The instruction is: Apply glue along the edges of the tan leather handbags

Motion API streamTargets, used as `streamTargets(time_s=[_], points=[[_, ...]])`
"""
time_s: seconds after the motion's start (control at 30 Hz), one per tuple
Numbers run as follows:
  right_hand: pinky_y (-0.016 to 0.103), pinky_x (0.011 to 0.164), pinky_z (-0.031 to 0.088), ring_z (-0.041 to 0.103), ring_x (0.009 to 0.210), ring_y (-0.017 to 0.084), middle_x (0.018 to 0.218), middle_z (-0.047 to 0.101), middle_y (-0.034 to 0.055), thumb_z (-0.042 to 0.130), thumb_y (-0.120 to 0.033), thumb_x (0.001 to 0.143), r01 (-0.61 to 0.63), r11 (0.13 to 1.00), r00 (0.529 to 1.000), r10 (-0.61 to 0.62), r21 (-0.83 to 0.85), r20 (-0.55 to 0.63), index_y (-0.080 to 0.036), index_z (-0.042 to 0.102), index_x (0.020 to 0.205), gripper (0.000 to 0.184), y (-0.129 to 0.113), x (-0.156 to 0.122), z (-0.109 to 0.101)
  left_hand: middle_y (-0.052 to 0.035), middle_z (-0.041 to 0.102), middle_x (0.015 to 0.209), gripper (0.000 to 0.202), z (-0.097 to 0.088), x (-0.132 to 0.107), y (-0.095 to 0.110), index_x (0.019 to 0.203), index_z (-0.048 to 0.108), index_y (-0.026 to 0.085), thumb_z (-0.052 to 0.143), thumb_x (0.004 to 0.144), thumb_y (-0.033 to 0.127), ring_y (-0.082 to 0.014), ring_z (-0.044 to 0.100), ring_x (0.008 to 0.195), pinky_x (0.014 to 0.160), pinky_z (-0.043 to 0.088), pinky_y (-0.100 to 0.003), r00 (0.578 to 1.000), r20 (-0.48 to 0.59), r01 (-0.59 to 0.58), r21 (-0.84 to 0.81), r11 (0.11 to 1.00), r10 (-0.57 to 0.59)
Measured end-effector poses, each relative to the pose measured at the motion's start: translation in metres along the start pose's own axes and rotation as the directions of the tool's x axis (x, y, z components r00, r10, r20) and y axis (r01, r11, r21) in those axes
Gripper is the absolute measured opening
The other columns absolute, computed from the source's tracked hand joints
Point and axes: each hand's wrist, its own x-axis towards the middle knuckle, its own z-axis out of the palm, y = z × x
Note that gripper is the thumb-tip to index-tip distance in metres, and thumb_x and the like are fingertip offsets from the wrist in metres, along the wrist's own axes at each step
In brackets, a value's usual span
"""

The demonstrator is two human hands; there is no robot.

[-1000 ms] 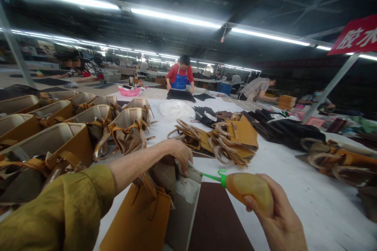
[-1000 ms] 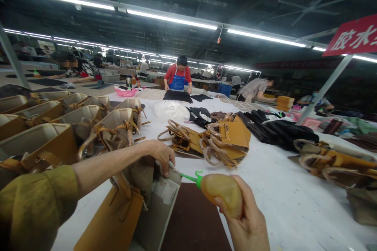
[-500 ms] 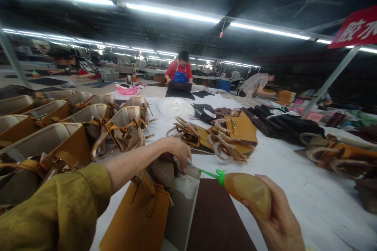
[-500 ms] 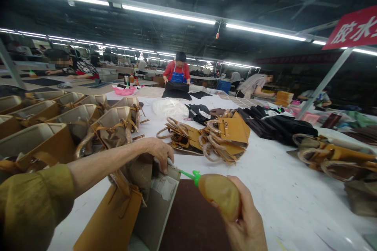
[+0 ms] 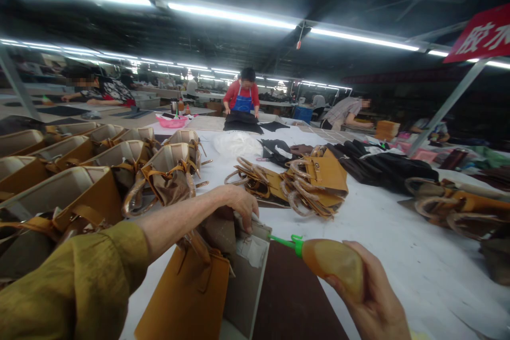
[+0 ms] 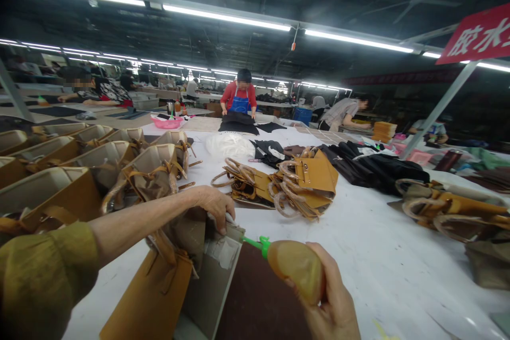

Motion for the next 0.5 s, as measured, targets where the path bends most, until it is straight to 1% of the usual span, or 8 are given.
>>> streamTargets(time_s=[0.1,0.2,0.3,0.4,0.5], points=[[0.019,0.062,0.050,0.056,0.083,0.019,0.098,0.057,0.0009,0.062,-0.044,0.074,-0.050,0.998,0.997,0.051,0.037,-0.051,-0.026,0.050,0.107,0.040,-0.004,0.004,0.002,0.0031,0.061,0.067,0.023,0.001,0.000,0.001,0.081,0.067,0.018,0.072,0.062,0.030,-0.0159,0.053,0.065,0.054,0.039,-0.023,1.000,0.005,-0.007,0.021,1.000,0.006],[0.021,0.064,0.050,0.055,0.088,0.021,0.102,0.057,0.0020,0.062,-0.044,0.073,-0.086,0.995,0.996,0.086,0.041,-0.010,-0.025,0.049,0.109,0.043,-0.002,0.000,0.006,0.0033,0.060,0.065,0.019,0.002,-0.001,0.004,0.078,0.067,0.019,0.071,0.063,0.029,-0.0160,0.053,0.065,0.052,0.039,-0.022,1.000,0.006,-0.009,0.048,0.999,0.009],[0.024,0.068,0.049,0.055,0.091,0.023,0.104,0.057,0.0024,0.062,-0.047,0.072,-0.175,0.982,0.985,0.174,0.067,0.021,-0.025,0.050,0.109,0.045,0.003,-0.007,0.008,0.0029,0.060,0.068,0.022,0.001,-0.006,0.006,0.083,0.067,0.019,0.070,0.064,0.028,-0.0159,0.053,0.066,0.051,0.038,-0.021,1.000,-0.009,0.005,0.085,0.996,-0.005],[0.023,0.067,0.049,0.057,0.087,0.022,0.103,0.058,0.0023,0.065,-0.048,0.069,-0.253,0.959,0.967,0.246,0.130,0.069,-0.024,0.050,0.109,0.048,0.008,-0.009,0.004,0.0020,0.060,0.071,0.028,-0.004,-0.014,0.011,0.088,0.066,0.017,0.071,0.063,0.025,-0.0157,0.054,0.066,0.050,0.038,-0.020,0.999,-0.039,0.037,0.132,0.991,-0.032],[0.025,0.065,0.049,0.058,0.078,0.021,0.097,0.059,0.0028,0.065,-0.047,0.071,-0.355,0.907,0.934,0.330,0.227,0.140,-0.023,0.046,0.113,0.052,0.007,-0.004,-0.002,0.0035,0.057,0.066,0.025,-0.012,-0.023,0.021,0.086,0.066,0.017,0.072,0.062,0.024,-0.0148,0.053,0.063,0.048,0.036,-0.019,0.996,-0.079,0.058,0.181,0.982,-0.044]])
